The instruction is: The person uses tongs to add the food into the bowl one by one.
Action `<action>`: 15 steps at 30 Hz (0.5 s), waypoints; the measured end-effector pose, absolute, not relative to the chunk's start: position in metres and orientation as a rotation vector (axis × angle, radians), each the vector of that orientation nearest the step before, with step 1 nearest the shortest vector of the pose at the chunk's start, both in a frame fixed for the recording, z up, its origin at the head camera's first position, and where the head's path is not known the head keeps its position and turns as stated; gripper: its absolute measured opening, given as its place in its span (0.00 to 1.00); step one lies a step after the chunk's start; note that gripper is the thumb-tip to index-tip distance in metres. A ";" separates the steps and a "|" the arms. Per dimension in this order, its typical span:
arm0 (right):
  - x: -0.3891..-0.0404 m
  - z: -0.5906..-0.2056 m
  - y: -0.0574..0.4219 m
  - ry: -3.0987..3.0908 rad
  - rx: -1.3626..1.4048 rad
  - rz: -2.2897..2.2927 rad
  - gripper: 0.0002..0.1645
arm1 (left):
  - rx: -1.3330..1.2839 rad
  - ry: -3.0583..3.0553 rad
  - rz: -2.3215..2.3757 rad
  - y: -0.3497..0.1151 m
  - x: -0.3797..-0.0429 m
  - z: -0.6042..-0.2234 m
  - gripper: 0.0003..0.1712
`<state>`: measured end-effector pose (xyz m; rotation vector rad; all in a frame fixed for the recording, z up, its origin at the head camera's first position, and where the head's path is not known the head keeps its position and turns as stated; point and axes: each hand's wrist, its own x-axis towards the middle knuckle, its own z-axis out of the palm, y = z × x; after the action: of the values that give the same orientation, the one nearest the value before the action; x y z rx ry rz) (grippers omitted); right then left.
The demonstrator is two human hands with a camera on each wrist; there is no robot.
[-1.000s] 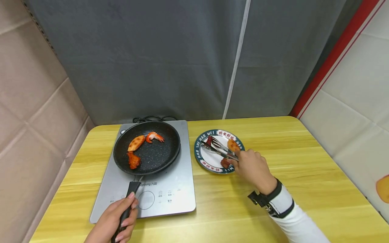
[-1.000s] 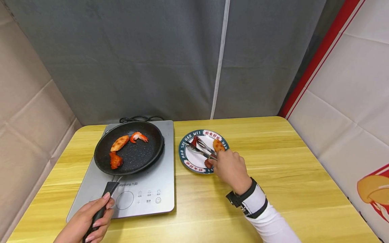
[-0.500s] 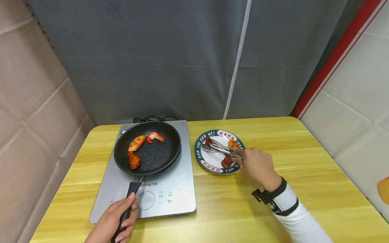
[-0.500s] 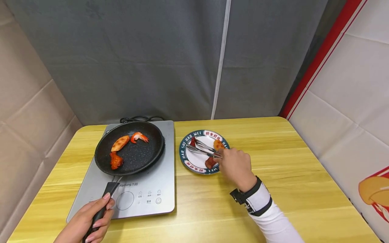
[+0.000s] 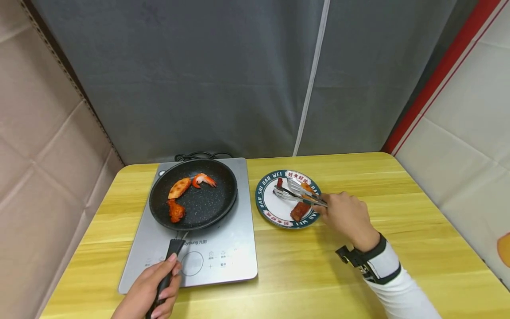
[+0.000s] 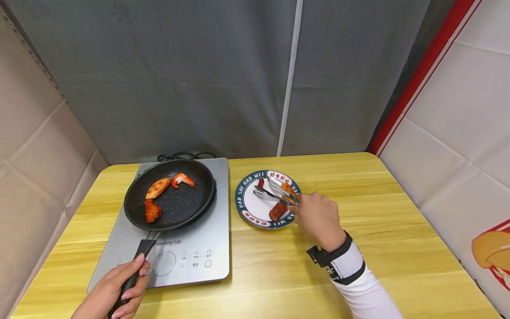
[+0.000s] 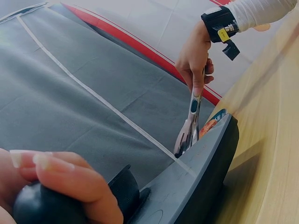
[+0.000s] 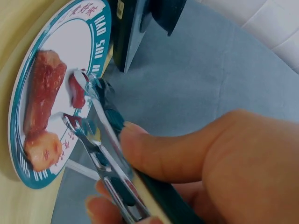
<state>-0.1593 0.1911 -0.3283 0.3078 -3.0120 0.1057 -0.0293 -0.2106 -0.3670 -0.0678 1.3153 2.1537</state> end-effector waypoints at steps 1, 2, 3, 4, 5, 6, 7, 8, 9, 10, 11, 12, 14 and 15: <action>-0.159 -0.328 0.189 -3.010 0.307 0.114 0.19 | -0.067 1.316 2.154 -0.211 -0.029 -0.367 0.20; -0.158 -0.328 0.187 -3.010 0.304 0.123 0.20 | -0.066 1.320 2.153 -0.211 -0.029 -0.366 0.20; -0.157 -0.329 0.185 -3.013 0.295 0.137 0.20 | -0.067 1.328 2.152 -0.211 -0.029 -0.366 0.20; -0.157 -0.329 0.182 -3.019 0.285 0.154 0.21 | -0.067 1.339 2.149 -0.211 -0.029 -0.366 0.20; -0.156 -0.329 0.178 -3.031 0.263 0.177 0.21 | -0.067 1.352 2.146 -0.211 -0.029 -0.365 0.20; -0.155 -0.330 0.174 -3.041 0.236 0.195 0.21 | -0.067 1.363 2.144 -0.210 -0.029 -0.365 0.20; -0.154 -0.332 0.170 -3.045 0.215 0.213 0.21 | -0.062 1.371 2.142 -0.210 -0.029 -0.365 0.20; -0.154 -0.333 0.166 -3.046 0.193 0.231 0.21 | -0.060 1.376 2.142 -0.210 -0.029 -0.365 0.20; -0.153 -0.335 0.163 -3.043 0.173 0.246 0.22 | -0.060 1.380 2.142 -0.210 -0.029 -0.365 0.20; -0.152 -0.337 0.159 -3.039 0.157 0.259 0.22 | -0.058 1.379 2.143 -0.210 -0.029 -0.365 0.20; -0.152 -0.338 0.156 -3.031 0.143 0.269 0.23 | -0.060 1.379 2.143 -0.209 -0.029 -0.365 0.19; -0.151 -0.340 0.153 -3.017 0.135 0.270 0.23 | -0.056 1.374 2.145 -0.209 -0.029 -0.366 0.19; -0.151 -0.343 0.150 -2.995 0.122 0.267 0.23 | -0.052 1.363 2.149 -0.210 -0.029 -0.366 0.19; -0.151 -0.344 0.149 -2.990 0.112 0.262 0.23 | -0.050 1.360 2.149 -0.210 -0.028 -0.366 0.19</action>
<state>-0.1511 0.1486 -0.3435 0.1123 -2.9895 0.2620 -0.0285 -0.2096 -0.3662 -0.0501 1.3595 2.1492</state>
